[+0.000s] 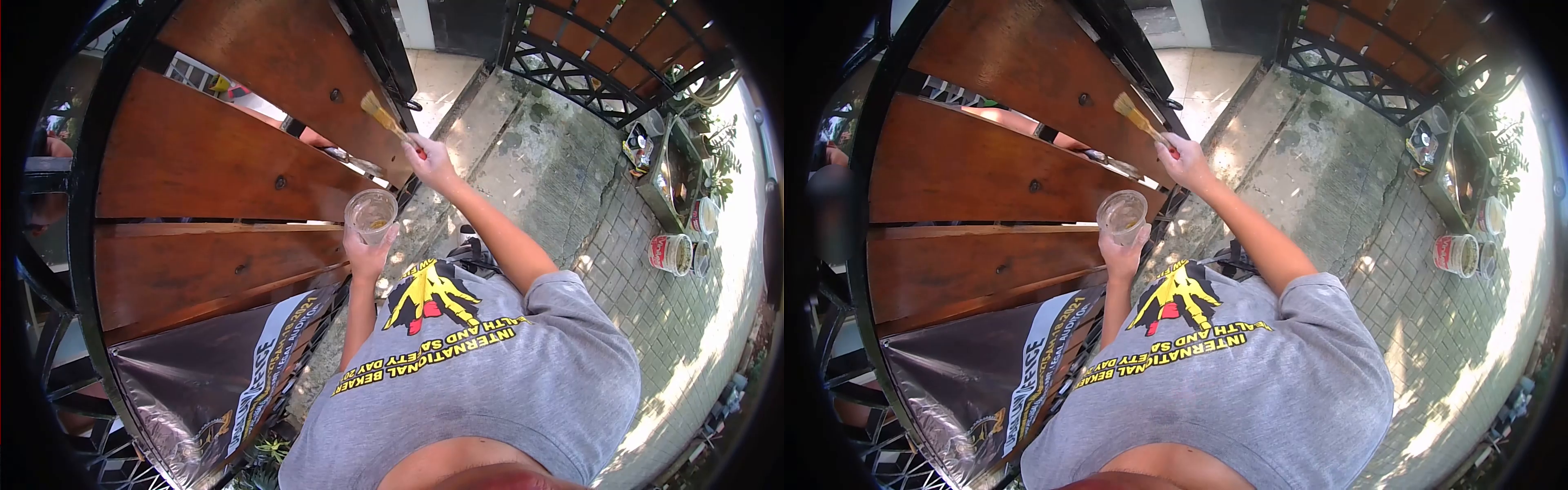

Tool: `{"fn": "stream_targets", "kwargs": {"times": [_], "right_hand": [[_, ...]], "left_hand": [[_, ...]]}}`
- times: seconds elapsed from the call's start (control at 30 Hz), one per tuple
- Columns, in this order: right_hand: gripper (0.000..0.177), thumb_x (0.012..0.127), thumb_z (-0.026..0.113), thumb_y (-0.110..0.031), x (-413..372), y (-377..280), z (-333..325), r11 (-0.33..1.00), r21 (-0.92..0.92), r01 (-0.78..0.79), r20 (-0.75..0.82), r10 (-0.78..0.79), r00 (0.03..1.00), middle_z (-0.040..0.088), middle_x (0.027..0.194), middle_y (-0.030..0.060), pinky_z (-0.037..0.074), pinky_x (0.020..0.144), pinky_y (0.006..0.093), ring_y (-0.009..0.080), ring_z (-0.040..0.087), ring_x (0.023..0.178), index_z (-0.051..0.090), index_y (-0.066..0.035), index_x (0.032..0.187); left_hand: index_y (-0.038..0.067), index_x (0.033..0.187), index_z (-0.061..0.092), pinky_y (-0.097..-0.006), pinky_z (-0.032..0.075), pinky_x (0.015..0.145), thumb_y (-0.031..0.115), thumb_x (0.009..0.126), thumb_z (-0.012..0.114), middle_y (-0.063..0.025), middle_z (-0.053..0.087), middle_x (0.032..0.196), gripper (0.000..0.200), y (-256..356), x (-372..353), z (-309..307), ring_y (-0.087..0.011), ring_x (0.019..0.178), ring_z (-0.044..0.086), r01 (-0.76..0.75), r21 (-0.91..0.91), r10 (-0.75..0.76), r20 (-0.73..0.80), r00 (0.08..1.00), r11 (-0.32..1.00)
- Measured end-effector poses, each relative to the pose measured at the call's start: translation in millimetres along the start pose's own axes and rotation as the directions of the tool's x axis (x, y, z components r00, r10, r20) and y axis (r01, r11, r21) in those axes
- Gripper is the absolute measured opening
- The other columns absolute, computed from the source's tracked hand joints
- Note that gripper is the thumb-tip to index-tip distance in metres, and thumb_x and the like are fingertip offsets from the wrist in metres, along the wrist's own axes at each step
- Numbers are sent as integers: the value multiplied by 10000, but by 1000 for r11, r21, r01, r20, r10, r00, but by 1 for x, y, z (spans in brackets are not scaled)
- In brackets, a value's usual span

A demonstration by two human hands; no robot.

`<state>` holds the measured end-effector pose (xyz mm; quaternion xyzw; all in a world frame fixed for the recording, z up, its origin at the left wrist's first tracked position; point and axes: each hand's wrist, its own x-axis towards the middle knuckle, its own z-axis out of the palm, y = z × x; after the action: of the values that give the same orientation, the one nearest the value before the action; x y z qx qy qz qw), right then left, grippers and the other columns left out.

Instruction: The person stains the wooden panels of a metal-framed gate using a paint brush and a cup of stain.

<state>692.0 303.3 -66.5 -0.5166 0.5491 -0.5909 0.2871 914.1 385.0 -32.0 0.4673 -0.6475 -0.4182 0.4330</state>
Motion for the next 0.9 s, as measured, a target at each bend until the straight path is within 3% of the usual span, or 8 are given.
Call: {"fn": "stream_targets", "kwargs": {"times": [0.03,0.13,0.23,0.43,0.63,0.73,0.9], "right_hand": [[209,979,652,-198,-7,24,4,996,-72,-50,26,52,998,559,642,156,474,569,385,266,564,549,696,-3,1040],[247,962,644,-219,-29,97,8,975,-199,-98,61,112,992,597,679,199,494,598,428,326,601,579,695,20,1000],[293,947,646,-242,-44,135,-2,840,-462,-284,237,425,873,626,724,240,512,645,444,347,639,643,704,42,994],[332,937,663,-280,-58,88,-23,858,-207,-469,265,511,818,708,819,194,527,732,425,309,684,771,746,40,965],[344,931,670,-279,-82,81,-41,850,-149,-506,252,527,811,693,788,120,513,703,378,204,637,734,763,41,1018],[362,920,682,-285,-93,87,-47,791,-162,-590,266,610,746,669,735,104,509,687,361,178,610,697,763,44,1048],[378,929,686,-313,-100,84,-54,793,-145,-591,200,609,768,644,700,85,492,659,357,149,579,677,761,45,1027]], "left_hand": [[1,1356,566,-348,504,1016,112,782,902,-97,655,1259,674,1,0,0,-195,1130,641,3,-15,-3,1,1000,1000],[1,1360,562,-346,505,1019,103,779,901,-99,651,1269,681,2,1,-2,-197,1132,643,-1,-29,0,-4,1000,1000],[1,1363,558,-345,507,1021,92,780,897,-100,649,1276,681,-6,-5,-6,-200,1136,645,-5,-2,5,-8,1000,1000],[0,1361,556,-346,505,1029,81,794,884,-99,658,1268,660,-7,-8,-9,-198,1146,647,26,10,-26,-25,999,1000],[-3,1355,561,-344,501,1030,91,805,880,-101,660,1265,642,-7,-3,-8,-201,1145,647,-13,47,13,-6,1000,999],[-2,1354,561,-345,500,1030,99,807,880,-102,659,1267,641,-5,-4,-7,-205,1146,646,-11,40,11,6,1000,999],[-1,1355,559,-346,501,1029,120,801,889,-104,655,1272,656,-4,-3,-5,-205,1147,645,-12,30,11,36,999,999]]}}
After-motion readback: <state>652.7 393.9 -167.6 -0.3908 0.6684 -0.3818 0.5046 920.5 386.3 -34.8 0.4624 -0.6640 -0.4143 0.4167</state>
